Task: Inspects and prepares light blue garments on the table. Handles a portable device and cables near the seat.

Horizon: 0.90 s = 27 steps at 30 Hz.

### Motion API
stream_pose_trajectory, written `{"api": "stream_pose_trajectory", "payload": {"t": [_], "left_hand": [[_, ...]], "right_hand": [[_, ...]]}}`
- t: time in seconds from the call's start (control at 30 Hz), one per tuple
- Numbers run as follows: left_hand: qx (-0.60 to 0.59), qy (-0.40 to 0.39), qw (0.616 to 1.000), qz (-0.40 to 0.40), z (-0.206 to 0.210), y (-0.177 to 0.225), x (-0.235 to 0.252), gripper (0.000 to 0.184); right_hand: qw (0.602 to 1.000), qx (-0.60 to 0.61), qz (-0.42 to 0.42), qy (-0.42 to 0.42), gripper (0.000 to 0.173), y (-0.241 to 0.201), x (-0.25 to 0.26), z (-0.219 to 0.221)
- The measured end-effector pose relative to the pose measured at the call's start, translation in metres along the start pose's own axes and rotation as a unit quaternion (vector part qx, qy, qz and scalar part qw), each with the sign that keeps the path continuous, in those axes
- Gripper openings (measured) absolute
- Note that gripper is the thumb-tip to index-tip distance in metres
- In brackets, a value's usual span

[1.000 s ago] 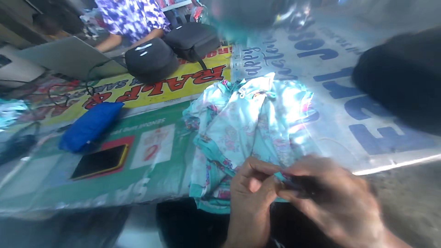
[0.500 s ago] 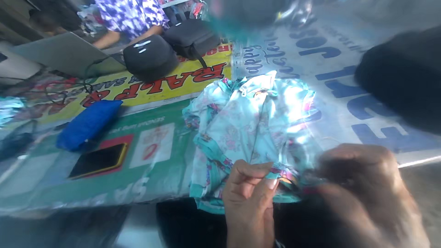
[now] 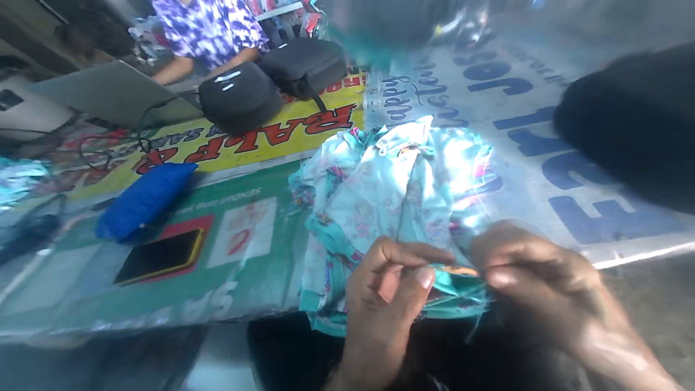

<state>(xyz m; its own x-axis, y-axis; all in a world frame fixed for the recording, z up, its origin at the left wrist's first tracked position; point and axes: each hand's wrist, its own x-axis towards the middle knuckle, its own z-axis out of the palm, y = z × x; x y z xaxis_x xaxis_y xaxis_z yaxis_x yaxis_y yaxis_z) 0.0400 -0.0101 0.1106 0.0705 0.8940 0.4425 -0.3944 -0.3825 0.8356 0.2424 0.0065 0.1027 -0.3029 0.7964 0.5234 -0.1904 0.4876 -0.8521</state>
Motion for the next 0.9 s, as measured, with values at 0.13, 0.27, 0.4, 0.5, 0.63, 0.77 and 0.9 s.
{"api": "stream_pose_trajectory", "payload": {"t": [0.13,0.27,0.4,0.5,0.63,0.77,0.9], "left_hand": [[-0.010,-0.017,0.997,-0.071,0.002,0.006,0.008,0.008],[-0.001,-0.001,0.996,-0.094,0.012,0.006,0.011,0.013],[0.115,-0.016,0.993,-0.007,0.022,0.007,0.011,0.016],[0.240,-0.042,0.968,0.068,0.027,0.008,0.011,0.015],[0.287,-0.064,0.949,0.113,0.028,0.009,0.013,0.010],[0.263,-0.084,0.958,0.076,0.027,0.009,0.018,0.010],[0.221,-0.082,0.971,0.037,0.024,0.007,0.020,0.010]], "right_hand": [[0.998,0.031,0.051,-0.022,0.014,0.002,-0.004,-0.007],[0.984,-0.172,0.008,0.055,0.028,0.001,-0.009,-0.005],[0.962,-0.252,-0.094,0.044,0.034,-0.007,-0.010,-0.003],[0.922,-0.358,-0.144,0.036,0.018,-0.009,-0.011,-0.003],[0.904,-0.407,-0.129,0.010,0.027,-0.014,-0.014,-0.008],[0.994,-0.094,0.004,-0.053,0.032,-0.014,-0.013,-0.018],[0.986,0.127,0.103,-0.044,0.021,-0.015,-0.013,-0.029]]}}
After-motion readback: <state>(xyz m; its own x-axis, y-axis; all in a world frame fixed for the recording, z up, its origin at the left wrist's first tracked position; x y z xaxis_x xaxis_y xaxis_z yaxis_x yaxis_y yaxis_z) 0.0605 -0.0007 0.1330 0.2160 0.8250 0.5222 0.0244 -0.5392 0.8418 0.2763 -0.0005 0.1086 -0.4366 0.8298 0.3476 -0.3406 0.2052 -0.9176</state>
